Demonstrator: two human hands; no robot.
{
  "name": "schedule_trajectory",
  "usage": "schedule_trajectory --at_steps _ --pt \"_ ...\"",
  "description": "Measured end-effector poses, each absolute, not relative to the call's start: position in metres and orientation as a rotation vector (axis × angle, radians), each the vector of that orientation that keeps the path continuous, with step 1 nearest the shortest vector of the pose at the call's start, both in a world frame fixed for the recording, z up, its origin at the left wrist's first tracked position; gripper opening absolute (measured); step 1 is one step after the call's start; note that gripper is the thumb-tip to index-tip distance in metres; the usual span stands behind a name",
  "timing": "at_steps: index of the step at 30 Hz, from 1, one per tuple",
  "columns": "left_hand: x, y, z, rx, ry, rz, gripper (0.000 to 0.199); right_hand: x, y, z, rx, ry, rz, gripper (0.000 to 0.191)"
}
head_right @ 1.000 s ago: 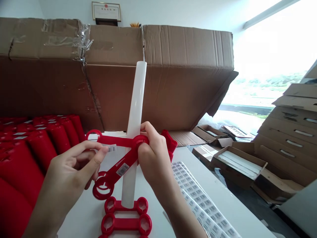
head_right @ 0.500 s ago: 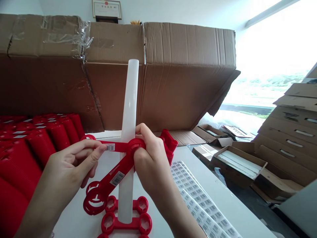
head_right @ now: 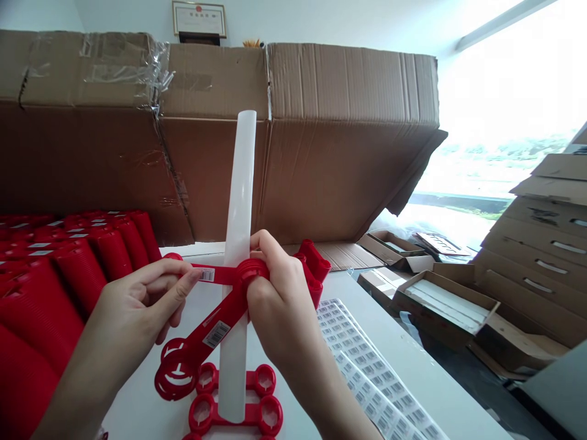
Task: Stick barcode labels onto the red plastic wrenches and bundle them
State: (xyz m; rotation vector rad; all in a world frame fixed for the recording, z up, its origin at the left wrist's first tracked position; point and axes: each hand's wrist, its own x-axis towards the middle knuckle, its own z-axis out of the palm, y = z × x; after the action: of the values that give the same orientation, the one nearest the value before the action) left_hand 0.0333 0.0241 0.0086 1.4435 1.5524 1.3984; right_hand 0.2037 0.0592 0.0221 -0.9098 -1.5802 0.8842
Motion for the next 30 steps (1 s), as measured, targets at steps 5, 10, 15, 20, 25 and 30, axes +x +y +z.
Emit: schedule_trajectory --at_steps 5,10,15,20,25,30 --pt "0.037 0.024 0.010 1.431 1.568 1.372 0.040 0.201 0.057 0.022 -0.894 -1.590 0.860 0.019" --pt "0.032 0.038 0.004 1.439 1.659 1.233 0.050 0.198 0.059 0.016 -0.858 -1.610 0.786 0.020" --pt "0.009 0.062 -0.005 1.564 2.016 1.133 0.058 0.200 0.075 0.013 -0.933 -1.551 0.771 0.019" --pt "0.013 0.055 -0.001 1.527 1.807 1.478 0.069 0.197 0.082 0.011 -0.927 -1.513 0.795 0.016" --pt "0.039 0.044 0.000 1.527 1.708 1.606 0.076 0.186 0.075 0.002 -0.863 -1.549 0.777 0.018" --pt "0.026 0.050 0.000 1.415 1.445 1.663 0.041 0.188 0.079 0.003 -0.834 -1.557 0.741 0.020"
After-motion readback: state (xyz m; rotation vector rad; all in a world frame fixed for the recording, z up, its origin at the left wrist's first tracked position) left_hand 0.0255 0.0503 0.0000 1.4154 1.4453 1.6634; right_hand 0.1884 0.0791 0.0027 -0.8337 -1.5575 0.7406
